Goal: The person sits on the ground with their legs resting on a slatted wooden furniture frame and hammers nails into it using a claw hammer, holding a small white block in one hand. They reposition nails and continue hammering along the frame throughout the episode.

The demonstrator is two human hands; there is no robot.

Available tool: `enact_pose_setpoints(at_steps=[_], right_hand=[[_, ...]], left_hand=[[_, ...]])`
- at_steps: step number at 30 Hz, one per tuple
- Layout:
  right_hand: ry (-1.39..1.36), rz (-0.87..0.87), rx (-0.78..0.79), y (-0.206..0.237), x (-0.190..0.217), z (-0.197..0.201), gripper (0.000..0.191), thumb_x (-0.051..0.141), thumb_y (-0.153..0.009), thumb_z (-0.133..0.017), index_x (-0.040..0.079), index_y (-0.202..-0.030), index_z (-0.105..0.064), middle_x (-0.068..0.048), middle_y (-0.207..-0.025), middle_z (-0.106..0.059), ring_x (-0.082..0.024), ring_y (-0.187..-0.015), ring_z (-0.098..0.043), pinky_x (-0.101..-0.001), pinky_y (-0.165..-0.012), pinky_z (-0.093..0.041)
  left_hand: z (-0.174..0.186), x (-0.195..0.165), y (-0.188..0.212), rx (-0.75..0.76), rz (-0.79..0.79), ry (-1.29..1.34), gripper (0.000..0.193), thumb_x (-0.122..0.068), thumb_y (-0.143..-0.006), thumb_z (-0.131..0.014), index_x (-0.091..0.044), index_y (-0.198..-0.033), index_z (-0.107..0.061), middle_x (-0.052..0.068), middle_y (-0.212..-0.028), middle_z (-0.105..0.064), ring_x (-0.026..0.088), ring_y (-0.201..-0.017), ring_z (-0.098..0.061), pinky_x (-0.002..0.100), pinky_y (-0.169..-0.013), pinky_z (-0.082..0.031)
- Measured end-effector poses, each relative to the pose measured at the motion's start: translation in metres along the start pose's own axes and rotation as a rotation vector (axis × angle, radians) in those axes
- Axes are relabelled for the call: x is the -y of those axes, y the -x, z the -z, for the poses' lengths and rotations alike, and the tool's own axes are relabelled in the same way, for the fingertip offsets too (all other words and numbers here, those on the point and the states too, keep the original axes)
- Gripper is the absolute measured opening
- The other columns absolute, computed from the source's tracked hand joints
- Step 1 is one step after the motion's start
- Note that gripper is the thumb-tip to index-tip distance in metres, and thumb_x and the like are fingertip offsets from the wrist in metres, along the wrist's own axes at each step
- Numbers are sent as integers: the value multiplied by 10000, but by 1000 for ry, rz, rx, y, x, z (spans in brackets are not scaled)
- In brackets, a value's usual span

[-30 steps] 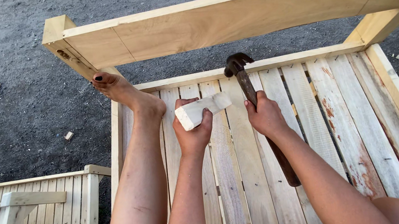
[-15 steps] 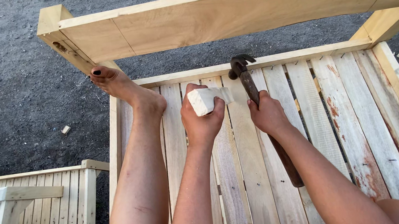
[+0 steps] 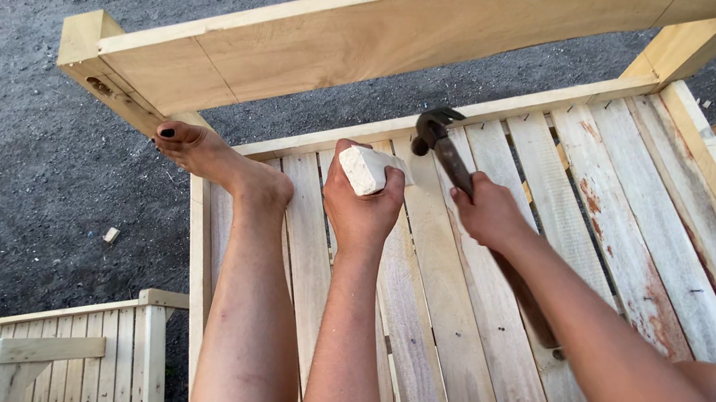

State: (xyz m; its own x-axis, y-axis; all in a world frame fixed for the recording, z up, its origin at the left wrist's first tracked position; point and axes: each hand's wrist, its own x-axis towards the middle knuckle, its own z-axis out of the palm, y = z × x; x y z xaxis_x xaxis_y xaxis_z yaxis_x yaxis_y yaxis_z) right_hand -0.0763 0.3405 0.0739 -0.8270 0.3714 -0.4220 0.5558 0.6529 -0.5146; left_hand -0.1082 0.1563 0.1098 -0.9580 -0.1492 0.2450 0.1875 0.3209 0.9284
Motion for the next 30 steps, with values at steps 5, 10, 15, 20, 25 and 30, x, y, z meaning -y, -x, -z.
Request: enact_pose_setpoints(at_steps=[5, 10, 15, 20, 25, 30], right_hand=[[7, 245, -231, 6, -14, 17, 323, 325, -1020, -558, 4, -1051, -566, -284, -810, -705, -470, -775, -705, -540, -722, -545], [-23, 291, -251, -11, 0, -7, 341, 325, -1015, -568, -13, -1050, -544, -288, -827, -707, -457, -767, -717, -531, -712, -559], [43, -3, 14, -4, 6, -4, 319, 323, -1027, -536, 16, -1113, -529, -281, -860, -711, -440, -746, -755, -536, -699, -584], [45, 142, -169, 4, -2, 16, 329, 335, -1024, -555, 14, -1096, -558, -284, -865, -717, -437, -802, -719, -523, -743, -554], [47, 234, -225, -10, 11, -10, 337, 325, -1025, -564, -8, -1080, -548, -256, -866, -713, -410, -782, -723, -519, -722, -570], [-4, -65, 41, -6, 22, -6, 325, 324, -1015, -550, 18, -1123, -539, -223, -858, -717, -378, -724, -743, -523, -654, -626]], left_hand=[[1, 2, -2, -17, 18, 19, 286, -153, -761, -744, -87, -968, -557, 110, -892, -703, 297, -850, -722, 385, -753, -573], [0, 4, -4, -14, 27, 71, 280, -155, -770, -738, -85, -973, -557, 99, -872, -703, 263, -820, -733, 367, -743, -575], [5, 6, -6, -23, 63, 100, 261, -153, -777, -732, -87, -965, -563, 90, -846, -712, 245, -809, -744, 358, -752, -579], [4, 11, -7, -35, 74, 91, 283, -156, -756, -746, -83, -960, -564, 91, -862, -707, 256, -815, -737, 362, -743, -572], [0, 10, -7, -22, 51, 84, 293, -172, -763, -743, -84, -977, -564, 98, -875, -709, 272, -834, -740, 371, -766, -583], [4, 9, -10, -39, 85, 65, 329, -184, -749, -754, -88, -1010, -578, 107, -900, -712, 294, -859, -736, 393, -768, -578]])
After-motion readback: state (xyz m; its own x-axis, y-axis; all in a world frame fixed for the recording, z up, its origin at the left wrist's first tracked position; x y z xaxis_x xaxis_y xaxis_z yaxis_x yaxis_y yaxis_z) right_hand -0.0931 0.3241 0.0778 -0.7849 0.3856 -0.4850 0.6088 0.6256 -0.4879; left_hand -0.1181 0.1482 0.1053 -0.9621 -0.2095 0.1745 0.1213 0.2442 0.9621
